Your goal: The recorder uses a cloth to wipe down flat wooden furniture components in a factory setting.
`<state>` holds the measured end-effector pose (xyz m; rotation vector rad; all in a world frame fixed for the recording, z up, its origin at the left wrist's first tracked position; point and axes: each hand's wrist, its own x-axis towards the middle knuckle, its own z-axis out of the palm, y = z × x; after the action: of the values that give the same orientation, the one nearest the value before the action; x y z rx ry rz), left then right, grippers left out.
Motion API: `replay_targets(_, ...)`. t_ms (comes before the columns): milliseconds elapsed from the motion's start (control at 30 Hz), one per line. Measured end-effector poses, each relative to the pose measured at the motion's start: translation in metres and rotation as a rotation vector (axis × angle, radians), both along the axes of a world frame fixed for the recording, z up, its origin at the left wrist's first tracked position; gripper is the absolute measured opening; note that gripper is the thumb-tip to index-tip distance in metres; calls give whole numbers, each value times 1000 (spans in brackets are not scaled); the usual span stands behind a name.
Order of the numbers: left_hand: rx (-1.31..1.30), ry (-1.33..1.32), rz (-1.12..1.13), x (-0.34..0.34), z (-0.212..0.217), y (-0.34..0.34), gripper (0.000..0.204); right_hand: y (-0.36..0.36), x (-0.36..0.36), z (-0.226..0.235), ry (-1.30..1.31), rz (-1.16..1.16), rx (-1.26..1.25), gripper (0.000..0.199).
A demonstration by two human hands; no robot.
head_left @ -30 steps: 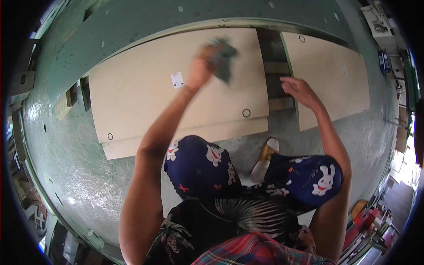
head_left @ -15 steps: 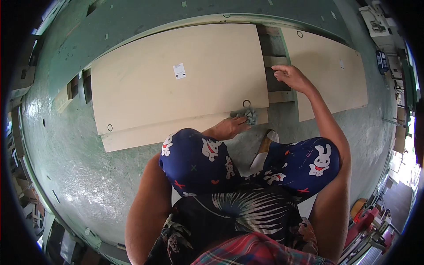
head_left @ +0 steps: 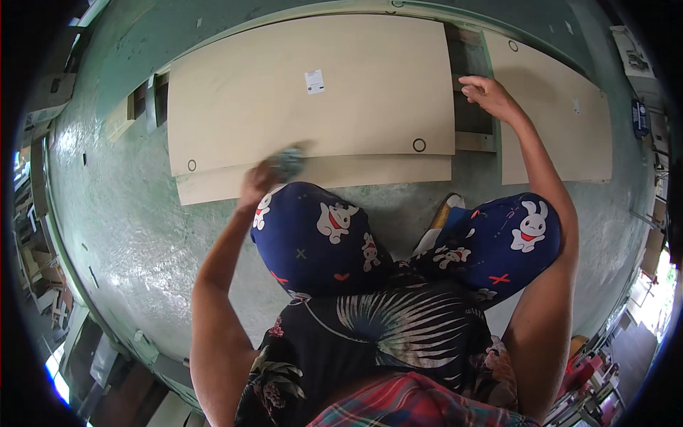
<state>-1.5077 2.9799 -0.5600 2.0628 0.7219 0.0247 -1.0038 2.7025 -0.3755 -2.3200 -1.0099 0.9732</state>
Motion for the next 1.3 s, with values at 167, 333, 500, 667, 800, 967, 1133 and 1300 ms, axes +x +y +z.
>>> replay_targets(167, 889, 534, 611, -271, 40, 164, 33, 20, -5, -8, 21, 37, 22, 45)
replay_targets(333, 1125, 0, 851, -247, 66, 181, 38, 22, -5, -6, 24, 65, 6, 38)
replay_targets(500, 736, -48, 376, -20, 64, 47, 50, 17, -3, -4, 4, -14, -62, 42)
replay_targets(667, 313, -112, -85, 40, 35, -70, 37, 20, -11, -10, 33, -41, -61, 46)
replay_targets(800, 704, -180, -261, -23, -4, -39, 35, 16, -13, -4, 34, -88, -131, 48)
replay_targets(967, 817, 2, -103, -102, -6, 51, 34, 4, -5, -7, 17, -154, -211, 48)
replay_targets(1133, 908, 68, -109, -142, 11, 110, 43, 12, -9, -3, 11, -142, -217, 47)
replay_targets(1300, 949, 56, 50, -205, -7, 146, 44, 25, -20, -1, 14, -130, -195, 47)
